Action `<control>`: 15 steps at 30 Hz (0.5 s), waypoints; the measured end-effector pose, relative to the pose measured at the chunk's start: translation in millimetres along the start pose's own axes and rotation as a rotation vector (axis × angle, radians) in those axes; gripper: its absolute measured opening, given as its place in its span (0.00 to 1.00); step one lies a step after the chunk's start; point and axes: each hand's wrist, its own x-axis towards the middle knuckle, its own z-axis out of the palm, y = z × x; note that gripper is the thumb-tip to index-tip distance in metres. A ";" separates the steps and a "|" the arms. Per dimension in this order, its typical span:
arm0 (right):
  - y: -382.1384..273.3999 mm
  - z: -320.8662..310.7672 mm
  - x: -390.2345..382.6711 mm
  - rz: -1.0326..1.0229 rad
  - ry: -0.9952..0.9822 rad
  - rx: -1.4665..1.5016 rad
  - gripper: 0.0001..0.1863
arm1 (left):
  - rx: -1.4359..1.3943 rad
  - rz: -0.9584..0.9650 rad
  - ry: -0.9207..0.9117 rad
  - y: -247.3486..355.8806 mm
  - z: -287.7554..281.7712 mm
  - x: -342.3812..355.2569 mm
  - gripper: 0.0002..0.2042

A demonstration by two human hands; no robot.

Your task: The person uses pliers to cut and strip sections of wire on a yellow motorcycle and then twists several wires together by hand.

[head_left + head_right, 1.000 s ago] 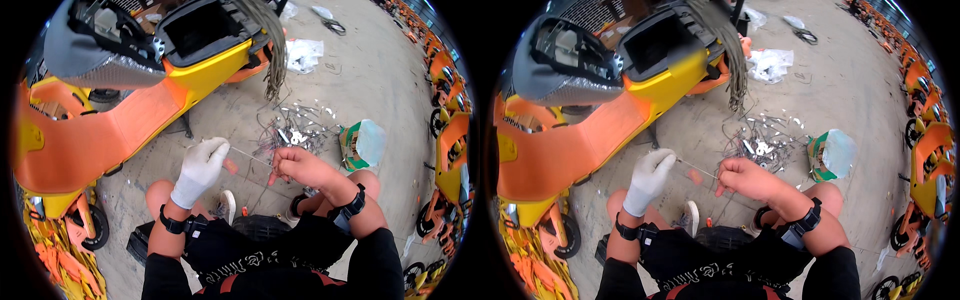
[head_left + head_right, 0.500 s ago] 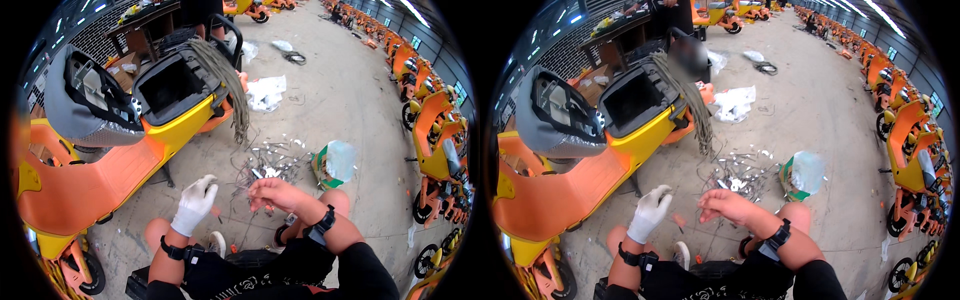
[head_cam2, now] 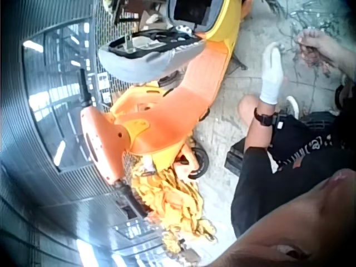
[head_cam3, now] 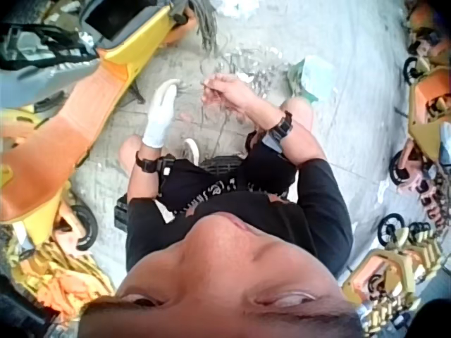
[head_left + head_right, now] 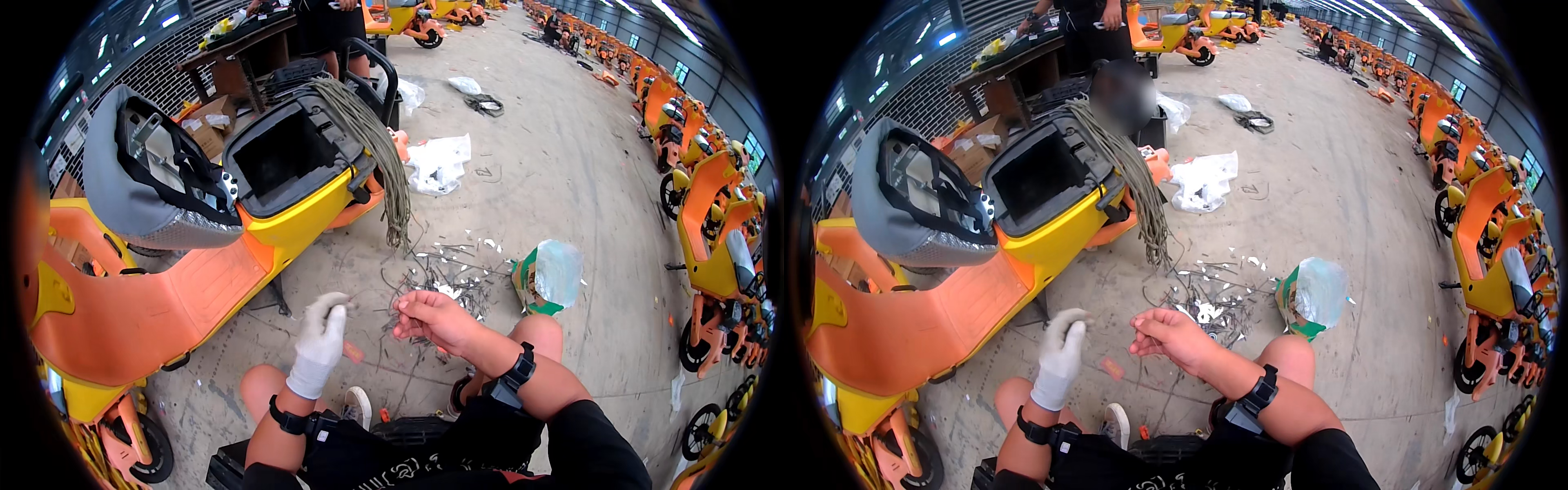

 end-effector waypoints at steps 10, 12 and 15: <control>42.0 8.1 12.6 -0.130 0.025 -0.465 0.08 | -0.534 -0.381 -0.297 -12.7 48.9 -6.2 0.19; 45.4 7.4 13.8 -0.157 0.041 -0.477 0.08 | -0.578 -0.439 -0.309 -10.7 47.9 -3.2 0.19; 44.6 10.2 13.2 -0.110 0.065 -0.460 0.08 | -0.721 -0.502 -0.246 -16.2 50.8 -2.9 0.18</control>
